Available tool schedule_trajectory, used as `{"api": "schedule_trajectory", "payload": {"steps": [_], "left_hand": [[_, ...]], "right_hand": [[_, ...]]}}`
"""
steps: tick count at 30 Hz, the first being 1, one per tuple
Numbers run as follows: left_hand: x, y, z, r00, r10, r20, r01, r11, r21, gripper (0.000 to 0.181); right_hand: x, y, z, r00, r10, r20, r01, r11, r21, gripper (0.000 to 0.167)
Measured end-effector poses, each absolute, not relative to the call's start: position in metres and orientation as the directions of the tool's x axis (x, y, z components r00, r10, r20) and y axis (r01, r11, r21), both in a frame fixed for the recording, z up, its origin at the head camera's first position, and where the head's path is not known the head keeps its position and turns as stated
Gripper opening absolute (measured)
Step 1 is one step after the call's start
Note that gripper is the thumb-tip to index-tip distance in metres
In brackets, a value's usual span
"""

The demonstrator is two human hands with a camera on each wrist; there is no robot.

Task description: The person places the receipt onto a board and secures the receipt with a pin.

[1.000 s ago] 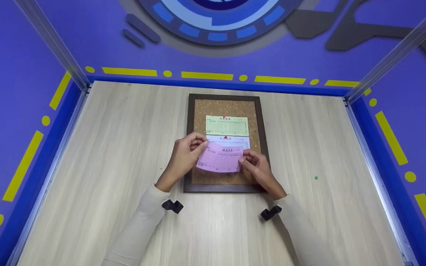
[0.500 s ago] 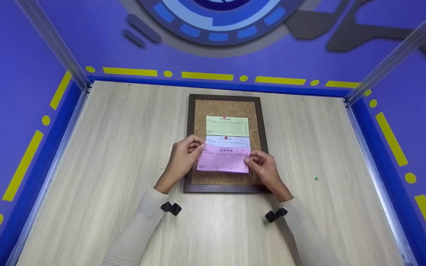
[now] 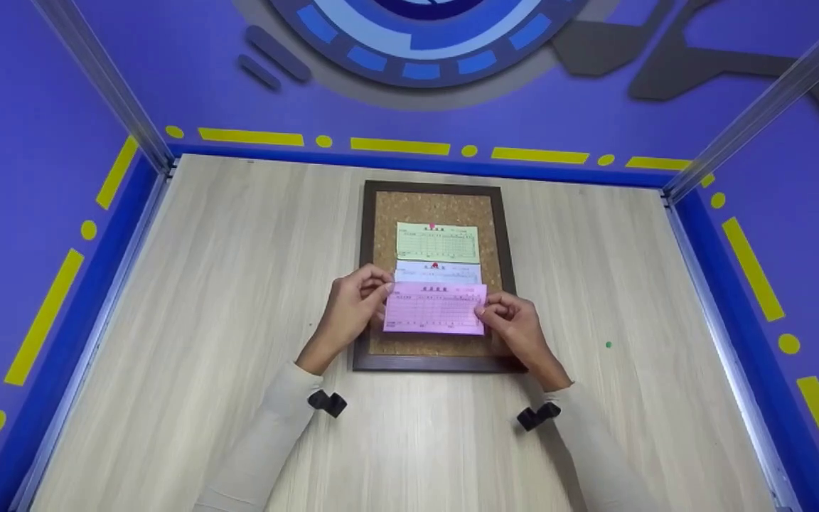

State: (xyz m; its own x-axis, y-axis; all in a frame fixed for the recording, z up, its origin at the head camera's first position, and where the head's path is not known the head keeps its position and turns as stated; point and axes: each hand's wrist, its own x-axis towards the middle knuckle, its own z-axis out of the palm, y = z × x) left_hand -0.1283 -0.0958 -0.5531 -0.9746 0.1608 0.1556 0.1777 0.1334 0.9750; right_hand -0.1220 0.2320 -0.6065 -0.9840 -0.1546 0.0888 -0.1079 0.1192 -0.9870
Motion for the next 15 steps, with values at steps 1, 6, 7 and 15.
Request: {"api": "schedule_trajectory", "payload": {"steps": [1,6,7,15], "left_hand": [[-0.1284,-0.096,-0.5534,-0.974,0.163,0.156,0.178,0.132,0.975,0.004],[-0.1298,-0.0957,-0.5562,-0.973,0.167,0.159,0.183,0.141,0.973,0.012],[-0.1301,-0.0954,-0.5566,-0.973,0.17,0.158,0.183,0.144,0.972,0.014],[-0.1309,-0.0938,-0.5603,-0.973,0.172,0.152,0.187,0.21,0.96,0.017]], "right_hand": [[-0.1218,0.2322,-0.6063,-0.985,-0.151,0.087,-0.105,0.121,-0.987,0.004],[-0.121,0.2328,-0.6062,-0.987,-0.137,0.084,-0.101,0.119,-0.988,0.004],[-0.1207,0.2328,-0.6065,-0.987,-0.136,0.085,-0.101,0.119,-0.988,0.005],[-0.1194,0.2319,-0.6077,-0.984,-0.15,0.097,-0.111,0.093,-0.989,0.005]]}}
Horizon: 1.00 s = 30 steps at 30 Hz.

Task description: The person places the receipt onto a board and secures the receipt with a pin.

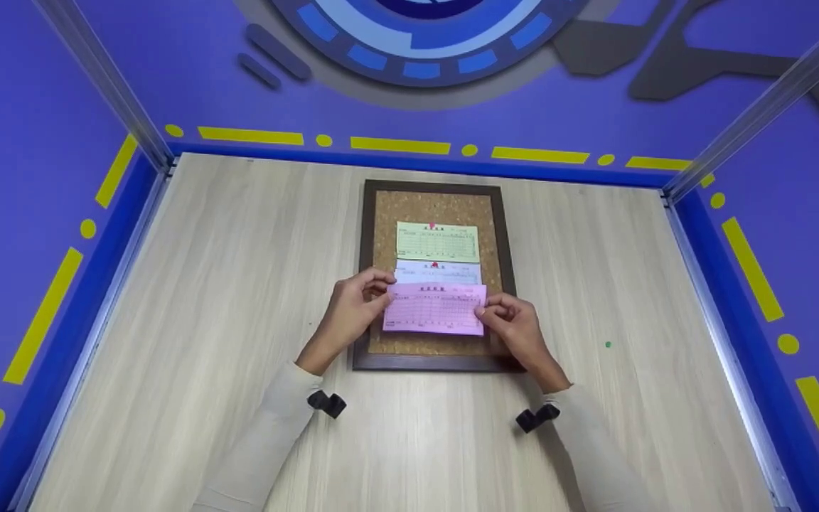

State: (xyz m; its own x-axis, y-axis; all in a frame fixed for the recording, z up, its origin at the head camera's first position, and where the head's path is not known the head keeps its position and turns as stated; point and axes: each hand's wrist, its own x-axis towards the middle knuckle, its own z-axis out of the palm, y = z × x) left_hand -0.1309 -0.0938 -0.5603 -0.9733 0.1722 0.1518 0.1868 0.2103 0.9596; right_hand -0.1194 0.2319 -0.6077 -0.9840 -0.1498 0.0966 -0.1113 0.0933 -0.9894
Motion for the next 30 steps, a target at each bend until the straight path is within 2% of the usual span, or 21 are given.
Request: {"api": "schedule_trajectory", "payload": {"steps": [11,18,30], "left_hand": [[-0.13,-0.091,-0.565,-0.981,0.138,0.135,0.169,0.279,0.945,0.008],[-0.131,-0.088,-0.576,-0.988,0.123,0.091,0.122,0.28,0.952,0.006],[-0.136,-0.083,-0.59,-0.993,0.095,0.074,0.102,0.332,0.938,0.005]], "right_hand": [[-0.119,0.233,-0.607,-0.991,-0.13,0.036,-0.044,0.064,-0.997,0.005],[-0.117,0.235,-0.607,-0.99,-0.142,-0.007,0.008,-0.004,-1.0,0.013],[-0.116,0.238,-0.609,-0.982,-0.172,-0.076,0.069,0.045,-0.997,0.017]]}}
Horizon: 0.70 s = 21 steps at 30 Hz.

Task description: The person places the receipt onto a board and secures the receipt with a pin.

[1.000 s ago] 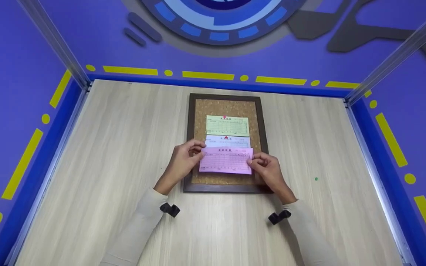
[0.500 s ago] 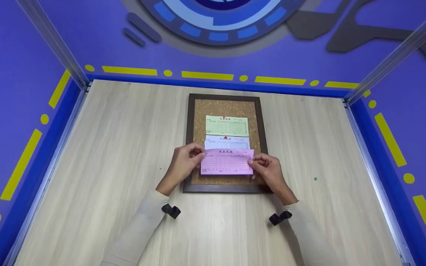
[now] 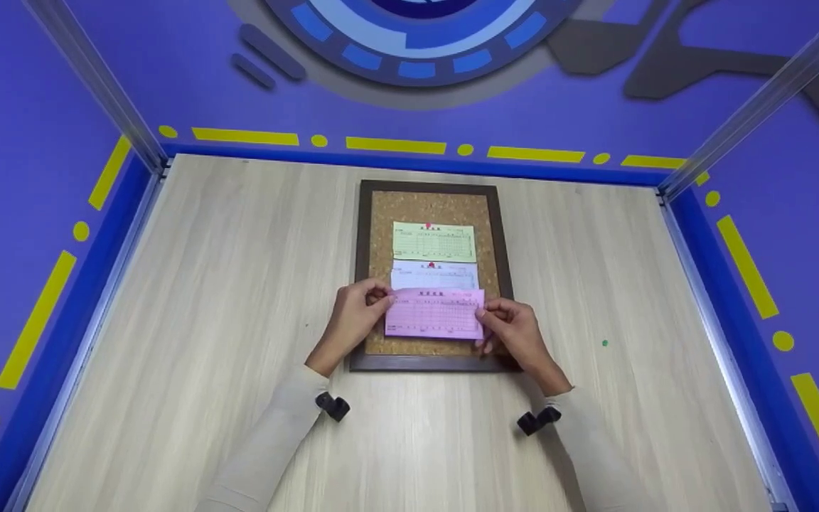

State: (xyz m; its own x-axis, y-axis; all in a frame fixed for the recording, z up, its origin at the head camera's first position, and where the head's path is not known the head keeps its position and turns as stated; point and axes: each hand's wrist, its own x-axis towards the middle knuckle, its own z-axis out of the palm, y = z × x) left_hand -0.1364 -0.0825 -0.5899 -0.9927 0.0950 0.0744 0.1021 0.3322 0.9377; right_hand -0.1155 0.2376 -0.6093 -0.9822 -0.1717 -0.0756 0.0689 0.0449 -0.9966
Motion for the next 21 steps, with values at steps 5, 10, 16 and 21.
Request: {"api": "schedule_trajectory", "payload": {"steps": [5,10,16,21], "left_hand": [[-0.136,-0.08,-0.592,-0.993,0.095,0.062,0.092,0.348,0.933,0.004],[-0.134,-0.077,-0.597,-0.992,0.109,0.07,0.106,0.364,0.925,0.005],[-0.132,-0.075,-0.603,-0.99,0.127,0.068,0.112,0.378,0.919,0.007],[-0.132,-0.075,-0.608,-0.989,0.125,0.078,0.122,0.399,0.909,0.007]], "right_hand": [[-0.115,0.238,-0.612,-0.981,-0.163,-0.106,0.098,0.061,-0.993,0.017],[-0.113,0.24,-0.615,-0.984,-0.128,-0.127,0.109,0.136,-0.985,0.015],[-0.112,0.24,-0.613,-0.981,-0.118,-0.153,0.13,0.184,-0.974,0.014],[-0.112,0.238,-0.612,-0.979,-0.135,-0.155,0.118,0.251,-0.961,0.012]]}}
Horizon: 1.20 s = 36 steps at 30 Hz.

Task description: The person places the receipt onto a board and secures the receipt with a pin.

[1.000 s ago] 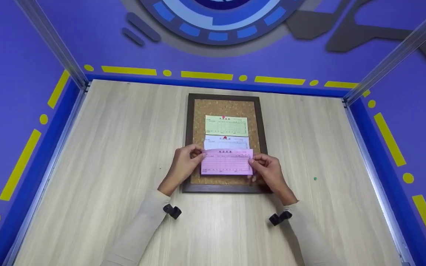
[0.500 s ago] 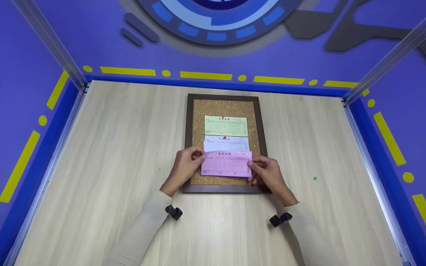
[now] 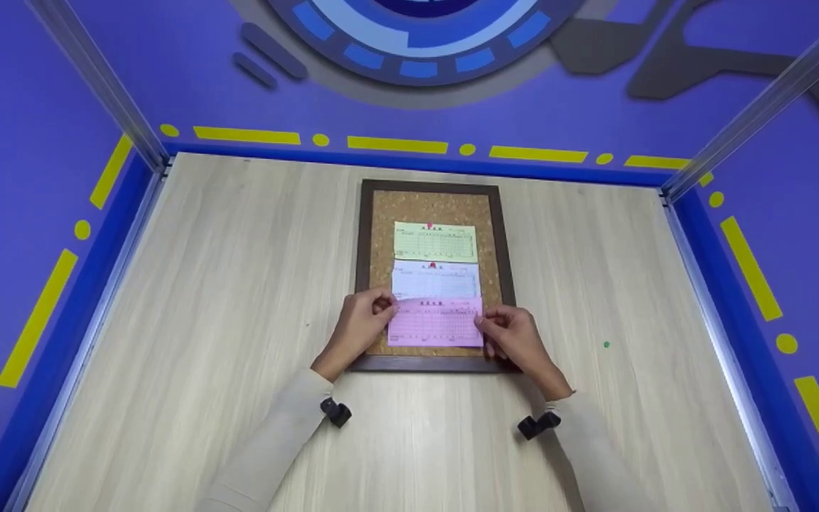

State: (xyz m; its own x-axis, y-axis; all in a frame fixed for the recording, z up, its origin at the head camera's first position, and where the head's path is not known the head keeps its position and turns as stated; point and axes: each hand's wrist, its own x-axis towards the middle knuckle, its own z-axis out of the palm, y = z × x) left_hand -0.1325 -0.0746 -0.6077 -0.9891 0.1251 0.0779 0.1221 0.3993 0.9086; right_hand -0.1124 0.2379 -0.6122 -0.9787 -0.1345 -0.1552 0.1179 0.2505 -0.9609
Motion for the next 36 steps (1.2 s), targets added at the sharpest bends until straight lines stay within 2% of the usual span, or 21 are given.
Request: {"api": "schedule_trajectory", "payload": {"steps": [12,36], "left_hand": [[-0.1319,-0.0738,-0.6086,-0.982,0.151,0.115,0.175,0.487,0.856,0.003],[-0.1322,-0.0695,-0.6122,-0.969,0.173,0.179,0.247,0.583,0.774,0.005]], "right_hand": [[-0.1113,0.235,-0.6089,-0.981,-0.125,-0.146,0.086,0.396,-0.914,0.009],[-0.1107,0.2358,-0.6048,-0.979,-0.069,-0.192,0.137,0.476,-0.869,0.015]]}}
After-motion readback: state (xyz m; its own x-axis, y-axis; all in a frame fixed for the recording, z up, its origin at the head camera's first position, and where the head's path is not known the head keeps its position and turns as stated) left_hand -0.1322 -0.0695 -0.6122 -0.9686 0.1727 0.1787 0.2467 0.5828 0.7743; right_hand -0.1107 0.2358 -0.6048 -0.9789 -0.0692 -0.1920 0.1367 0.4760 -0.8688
